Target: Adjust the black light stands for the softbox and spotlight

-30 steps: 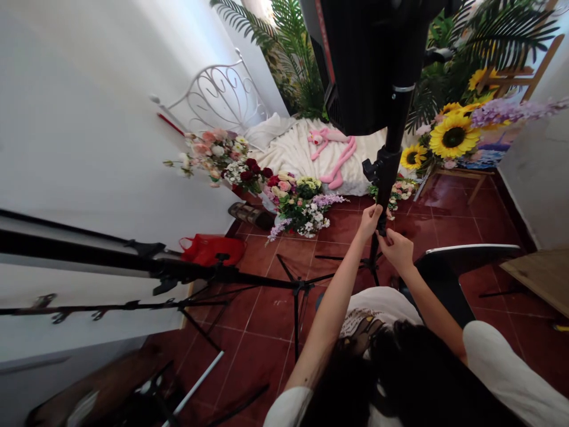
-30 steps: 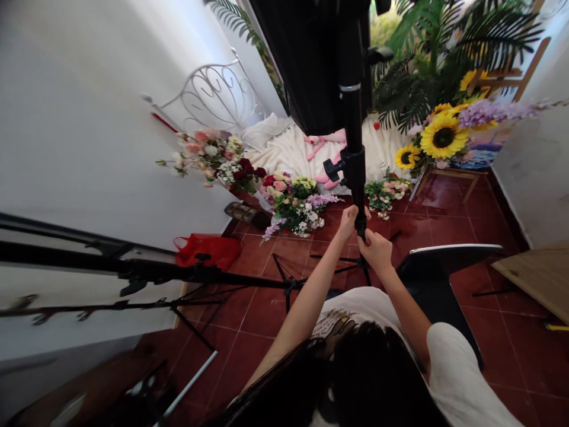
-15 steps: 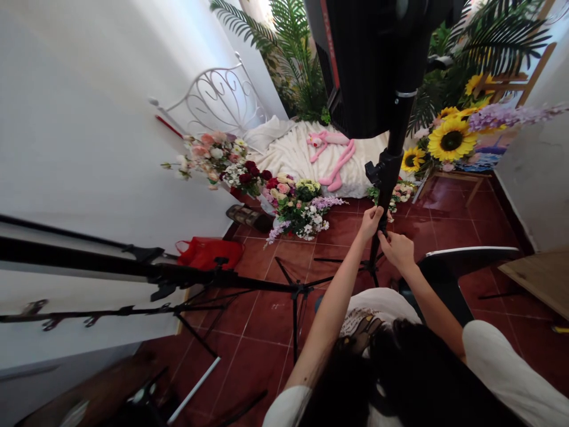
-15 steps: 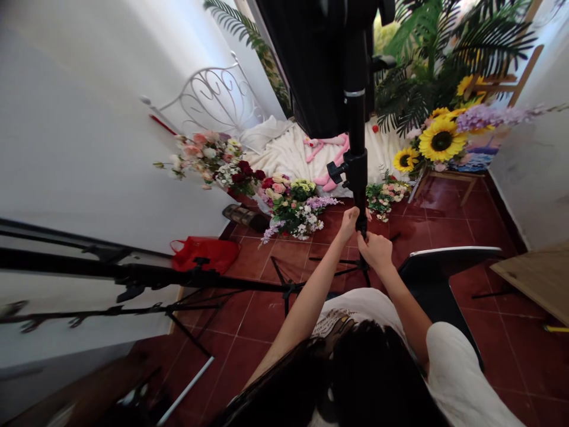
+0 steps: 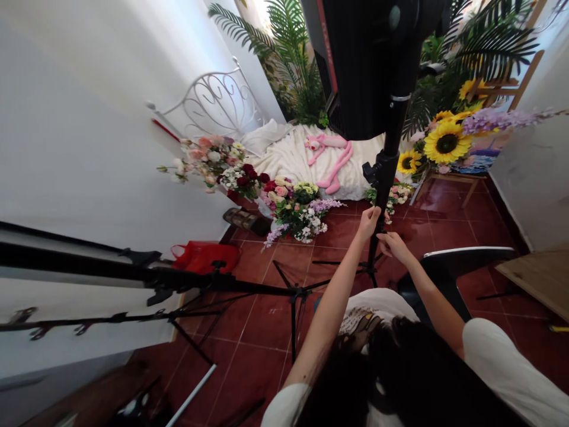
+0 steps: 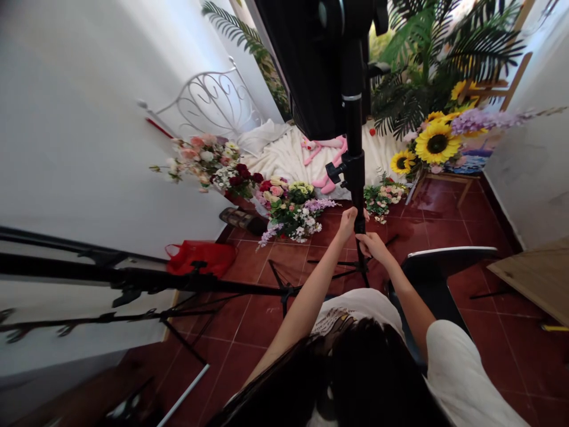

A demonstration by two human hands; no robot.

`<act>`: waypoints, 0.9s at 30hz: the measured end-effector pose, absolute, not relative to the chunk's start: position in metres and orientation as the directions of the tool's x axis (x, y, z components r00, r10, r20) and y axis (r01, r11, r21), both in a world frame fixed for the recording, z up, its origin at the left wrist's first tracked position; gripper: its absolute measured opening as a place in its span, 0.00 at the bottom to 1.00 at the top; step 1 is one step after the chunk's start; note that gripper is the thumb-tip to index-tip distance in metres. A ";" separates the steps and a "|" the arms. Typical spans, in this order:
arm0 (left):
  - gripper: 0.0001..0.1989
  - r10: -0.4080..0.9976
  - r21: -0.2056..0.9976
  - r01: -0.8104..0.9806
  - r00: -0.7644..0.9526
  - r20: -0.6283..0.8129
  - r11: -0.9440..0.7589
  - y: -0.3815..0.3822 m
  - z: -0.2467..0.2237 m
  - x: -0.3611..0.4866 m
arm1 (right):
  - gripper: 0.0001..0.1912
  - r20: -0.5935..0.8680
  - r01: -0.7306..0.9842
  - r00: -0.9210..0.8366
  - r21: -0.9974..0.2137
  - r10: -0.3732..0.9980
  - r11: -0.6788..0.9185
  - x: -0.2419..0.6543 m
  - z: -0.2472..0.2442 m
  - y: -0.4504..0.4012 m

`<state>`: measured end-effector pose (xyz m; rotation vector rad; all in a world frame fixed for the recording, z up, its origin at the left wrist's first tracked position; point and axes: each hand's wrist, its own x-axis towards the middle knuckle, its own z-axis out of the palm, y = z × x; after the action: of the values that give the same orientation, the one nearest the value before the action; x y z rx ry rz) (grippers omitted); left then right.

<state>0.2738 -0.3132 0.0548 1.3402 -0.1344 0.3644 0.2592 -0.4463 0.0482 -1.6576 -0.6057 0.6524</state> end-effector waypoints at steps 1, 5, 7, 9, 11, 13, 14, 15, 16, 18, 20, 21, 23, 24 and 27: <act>0.38 0.187 0.926 -0.332 0.936 0.299 0.181 -0.313 0.054 0.274 | 0.33 -0.076 0.039 0.716 -0.988 0.694 -0.148 0.259 0.046 -0.445; 0.38 0.201 0.934 -0.315 0.939 0.280 0.172 -0.314 0.053 0.274 | 0.35 -0.032 0.052 0.777 -0.992 0.628 -0.114 0.255 0.042 -0.441; 0.38 0.205 0.945 -0.293 0.943 0.261 0.147 -0.313 0.056 0.270 | 0.35 -0.032 0.032 0.796 -0.995 0.604 -0.094 0.252 0.042 -0.439; 0.39 0.207 0.955 -0.268 0.949 0.239 0.127 -0.313 0.059 0.266 | 0.34 -0.043 0.008 0.807 -0.996 0.589 -0.084 0.249 0.044 -0.437; 0.38 0.209 0.962 -0.242 0.954 0.212 0.126 -0.314 0.062 0.262 | 0.34 -0.064 -0.015 0.809 -0.996 0.584 -0.088 0.247 0.048 -0.437; 0.37 0.227 0.966 -0.221 0.956 0.188 0.131 -0.315 0.063 0.255 | 0.34 -0.079 -0.027 0.807 -0.995 0.585 -0.097 0.246 0.051 -0.437; 0.36 0.252 0.968 -0.218 0.951 0.180 0.128 -0.315 0.063 0.251 | 0.34 -0.082 -0.028 0.805 -0.995 0.587 -0.101 0.246 0.052 -0.438; 0.34 0.284 0.968 -0.220 0.942 0.179 0.121 -0.314 0.062 0.246 | 0.34 -0.082 -0.026 0.804 -0.994 0.590 -0.103 0.246 0.053 -0.438; 0.31 0.318 0.968 -0.226 0.931 0.182 0.109 -0.312 0.059 0.239 | 0.34 -0.080 -0.023 0.802 -0.994 0.592 -0.103 0.246 0.054 -0.438; 0.27 0.371 0.970 -0.230 0.909 0.187 0.075 -0.303 0.051 0.222 | 0.35 -0.068 -0.011 0.800 -0.995 0.596 -0.100 0.246 0.054 -0.439; 0.25 0.387 0.982 -0.185 0.909 0.156 0.039 -0.285 0.039 0.199 | 0.36 -0.054 0.004 0.808 -0.995 0.586 -0.097 0.244 0.053 -0.440; 0.26 0.387 0.990 -0.137 0.915 0.117 0.025 -0.274 0.030 0.185 | 0.36 -0.046 0.015 0.814 -0.995 0.579 -0.100 0.243 0.052 -0.440; 0.27 0.463 0.998 -0.056 0.886 0.035 0.031 -0.245 0.010 0.154 | 0.37 -0.024 0.047 0.828 -0.993 0.560 -0.112 0.239 0.052 -0.441; 0.26 0.525 0.999 -0.025 0.851 0.001 0.038 -0.229 0.000 0.136 | 0.37 -0.010 0.065 0.834 -0.991 0.552 -0.117 0.237 0.053 -0.442; 0.22 0.746 0.987 0.082 0.646 -0.158 0.138 -0.178 -0.031 0.077 | 0.36 0.009 0.079 0.842 -0.991 0.539 -0.107 0.232 0.054 -0.446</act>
<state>0.0768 -0.1781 -0.0308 1.3693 0.7660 0.5558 0.2316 -0.4460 0.0537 -1.6499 -0.4898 0.4163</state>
